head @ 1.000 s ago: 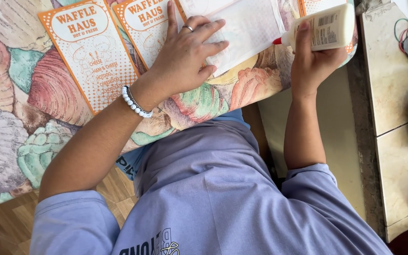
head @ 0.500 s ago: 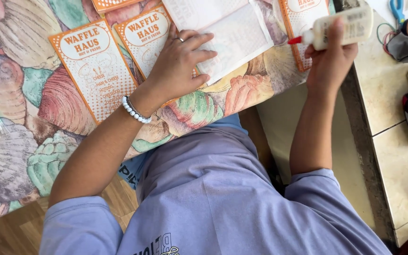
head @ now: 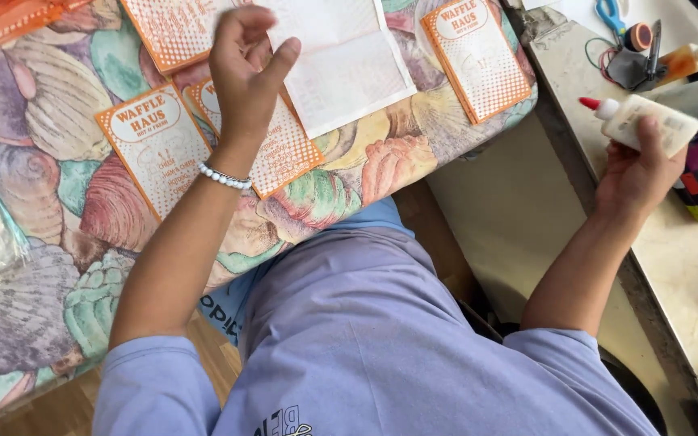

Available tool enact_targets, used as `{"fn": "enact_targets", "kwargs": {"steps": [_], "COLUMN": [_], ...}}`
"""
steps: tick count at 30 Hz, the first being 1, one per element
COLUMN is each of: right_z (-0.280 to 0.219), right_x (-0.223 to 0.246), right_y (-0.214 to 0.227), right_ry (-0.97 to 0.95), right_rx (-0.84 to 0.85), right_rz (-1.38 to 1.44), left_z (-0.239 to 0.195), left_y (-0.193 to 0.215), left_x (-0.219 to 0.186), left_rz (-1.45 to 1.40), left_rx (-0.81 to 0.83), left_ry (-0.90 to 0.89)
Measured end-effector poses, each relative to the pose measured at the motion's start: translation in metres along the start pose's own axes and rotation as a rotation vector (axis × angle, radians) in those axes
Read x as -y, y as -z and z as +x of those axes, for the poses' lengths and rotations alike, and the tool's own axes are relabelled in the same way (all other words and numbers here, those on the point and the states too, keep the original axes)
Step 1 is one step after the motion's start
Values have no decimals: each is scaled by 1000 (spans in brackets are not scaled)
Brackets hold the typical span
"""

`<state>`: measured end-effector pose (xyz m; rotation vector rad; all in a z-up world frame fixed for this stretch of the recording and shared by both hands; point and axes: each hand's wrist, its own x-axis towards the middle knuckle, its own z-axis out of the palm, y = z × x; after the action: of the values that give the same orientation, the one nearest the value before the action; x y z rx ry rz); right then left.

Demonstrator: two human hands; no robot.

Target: Manually assembling small paper bags by applying glue to pre-printed templates and folding them into shape.

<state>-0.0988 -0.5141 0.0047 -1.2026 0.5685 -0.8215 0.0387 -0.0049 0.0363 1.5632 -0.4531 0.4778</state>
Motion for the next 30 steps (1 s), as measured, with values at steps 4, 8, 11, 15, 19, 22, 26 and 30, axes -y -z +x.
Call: {"fn": "enact_targets", "kwargs": {"steps": [4, 8, 11, 15, 19, 22, 26, 30], "right_z": [6, 5, 5, 12, 5, -10, -20, -27], "right_x": [-6, -18, -20, -29, -29, -19, -11, -7], "right_y": [23, 28, 22, 25, 13, -4, -9, -11], "right_ry": [57, 215, 316, 555, 818, 911, 969, 986], "right_rx": [-105, -80, -12, -100, -142, -150, -143, -108], "right_rz": [-43, -274, -394, -619, -881, -788, -741, -676], "left_z": [6, 8, 13, 18, 8, -3, -14, -16], "left_y": [-11, -14, -10, -15, -38, -58, -91, -111], "left_x": [0, -1, -10, -19, 15, 27, 9, 12], "left_rz": [-163, -293, -418, -401, 331, 752, 996, 1087], "left_rx": [-240, -290, -149, 302, 289, 462, 609, 540], "left_ry": [-35, 51, 192, 625, 307, 151, 220, 279]}}
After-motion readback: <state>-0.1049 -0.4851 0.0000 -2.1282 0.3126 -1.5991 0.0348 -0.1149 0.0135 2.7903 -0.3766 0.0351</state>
